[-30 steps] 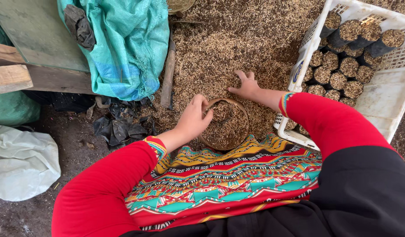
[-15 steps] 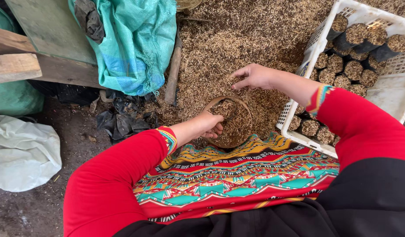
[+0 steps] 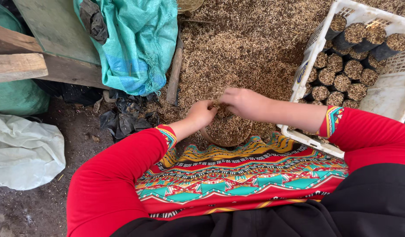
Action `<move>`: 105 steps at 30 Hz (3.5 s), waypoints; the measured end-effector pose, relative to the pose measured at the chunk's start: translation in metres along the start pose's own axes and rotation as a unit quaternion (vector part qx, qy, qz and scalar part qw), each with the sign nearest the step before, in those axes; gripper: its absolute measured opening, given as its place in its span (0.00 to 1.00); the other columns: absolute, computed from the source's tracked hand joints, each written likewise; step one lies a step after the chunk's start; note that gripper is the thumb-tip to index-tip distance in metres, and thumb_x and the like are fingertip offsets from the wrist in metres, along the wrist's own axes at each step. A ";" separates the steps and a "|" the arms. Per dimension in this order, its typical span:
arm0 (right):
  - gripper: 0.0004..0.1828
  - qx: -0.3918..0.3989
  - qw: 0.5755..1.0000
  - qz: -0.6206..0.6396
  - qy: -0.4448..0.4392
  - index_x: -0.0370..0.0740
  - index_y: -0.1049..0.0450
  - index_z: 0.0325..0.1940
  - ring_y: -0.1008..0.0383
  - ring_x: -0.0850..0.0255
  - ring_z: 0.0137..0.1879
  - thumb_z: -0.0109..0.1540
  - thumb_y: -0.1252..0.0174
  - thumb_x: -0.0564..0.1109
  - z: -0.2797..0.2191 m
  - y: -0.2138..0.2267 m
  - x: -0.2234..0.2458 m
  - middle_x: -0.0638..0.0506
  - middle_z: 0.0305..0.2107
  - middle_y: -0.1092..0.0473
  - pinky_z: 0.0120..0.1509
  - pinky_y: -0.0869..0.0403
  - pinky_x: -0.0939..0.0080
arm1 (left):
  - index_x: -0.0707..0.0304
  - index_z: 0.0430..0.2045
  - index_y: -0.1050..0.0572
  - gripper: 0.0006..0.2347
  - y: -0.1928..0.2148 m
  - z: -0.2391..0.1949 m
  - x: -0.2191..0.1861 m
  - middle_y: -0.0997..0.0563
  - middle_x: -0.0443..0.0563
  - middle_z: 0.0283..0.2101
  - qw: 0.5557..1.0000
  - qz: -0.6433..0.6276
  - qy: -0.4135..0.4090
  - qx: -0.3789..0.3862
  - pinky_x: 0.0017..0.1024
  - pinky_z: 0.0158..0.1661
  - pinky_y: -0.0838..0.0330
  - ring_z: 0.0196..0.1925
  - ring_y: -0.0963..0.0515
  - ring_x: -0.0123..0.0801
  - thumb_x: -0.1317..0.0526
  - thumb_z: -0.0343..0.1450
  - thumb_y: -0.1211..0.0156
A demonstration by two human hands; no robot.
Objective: The person scoops loose organic material from a pile and packs it into small black plastic pots using both hands. Each filled pot is placed into a white crate. The process is repeated continuously.
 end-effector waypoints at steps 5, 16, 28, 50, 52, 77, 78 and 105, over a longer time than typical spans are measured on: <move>0.15 0.000 0.979 -0.160 0.126 0.36 0.23 0.39 0.29 0.50 0.52 0.48 0.39 0.37 -0.014 -0.028 0.024 0.48 0.38 0.30 0.52 0.23 0.50 | 0.63 0.38 0.17 0.11 0.011 -0.011 -0.024 0.18 0.57 0.26 0.992 0.072 -0.089 -0.062 0.42 0.33 0.25 0.27 0.19 0.43 0.60 0.69 0.44; 0.13 -0.044 0.996 0.061 -0.039 0.40 0.21 0.48 0.21 0.50 0.47 0.59 0.36 0.37 0.000 0.020 -0.034 0.46 0.41 0.24 0.53 0.21 0.55 | 0.70 0.39 0.25 0.16 -0.019 -0.014 0.004 0.17 0.56 0.27 0.984 -0.078 0.118 0.111 0.34 0.27 0.19 0.22 0.17 0.37 0.52 0.74 0.48; 0.20 0.039 0.990 -0.107 0.082 0.32 0.24 0.48 0.30 0.48 0.59 0.52 0.41 0.36 -0.013 -0.020 0.017 0.44 0.48 0.29 0.52 0.22 0.55 | 0.66 0.39 0.25 0.13 -0.057 -0.008 0.031 0.17 0.53 0.31 0.955 -0.196 0.167 0.148 0.32 0.27 0.19 0.26 0.18 0.34 0.53 0.74 0.46; 0.09 0.057 0.996 0.012 0.063 0.35 0.21 0.40 0.24 0.51 0.50 0.57 0.38 0.39 -0.010 -0.026 -0.005 0.46 0.42 0.26 0.56 0.23 0.55 | 0.67 0.33 0.24 0.10 -0.039 -0.020 0.011 0.17 0.54 0.28 0.978 -0.121 0.147 0.080 0.33 0.28 0.21 0.28 0.17 0.38 0.58 0.75 0.48; 0.10 0.023 0.993 0.104 0.039 0.37 0.20 0.44 0.22 0.54 0.47 0.60 0.37 0.42 -0.004 -0.012 -0.026 0.47 0.41 0.24 0.54 0.22 0.56 | 0.66 0.35 0.23 0.12 -0.013 -0.027 -0.017 0.17 0.58 0.31 0.997 0.075 0.021 -0.003 0.41 0.34 0.25 0.33 0.18 0.47 0.55 0.76 0.46; 0.15 0.117 0.843 0.243 -0.466 0.38 0.19 0.50 0.16 0.60 0.38 0.59 0.31 0.42 -0.057 -0.146 -0.274 0.45 0.43 0.21 0.45 0.16 0.64 | 0.58 0.26 0.26 0.02 -0.010 -0.098 -0.095 0.30 0.46 0.34 0.698 0.414 -0.570 -0.130 0.36 0.51 0.35 0.45 0.27 0.36 0.63 0.64 0.43; 0.14 0.120 0.842 0.267 -0.452 0.36 0.18 0.48 0.16 0.60 0.38 0.58 0.31 0.41 -0.056 -0.142 -0.268 0.44 0.42 0.20 0.45 0.16 0.63 | 0.59 0.26 0.26 0.02 -0.010 -0.096 -0.095 0.30 0.46 0.34 0.702 0.418 -0.563 -0.125 0.36 0.51 0.35 0.45 0.27 0.36 0.63 0.64 0.43; 0.14 -0.026 0.998 0.020 0.045 0.35 0.20 0.46 0.23 0.48 0.45 0.56 0.35 0.36 -0.002 0.000 0.004 0.44 0.37 0.25 0.53 0.23 0.52 | 0.74 0.34 0.21 0.12 -0.031 -0.002 0.019 0.13 0.57 0.35 0.989 -0.091 0.059 0.097 0.32 0.36 0.17 0.33 0.12 0.36 0.61 0.73 0.48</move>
Point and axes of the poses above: each hand's wrist, its own z-axis towards the middle knuckle, its own y-axis out of the back of the hand, x = y × z, the point moved 9 cm from there along z, towards the middle knuckle
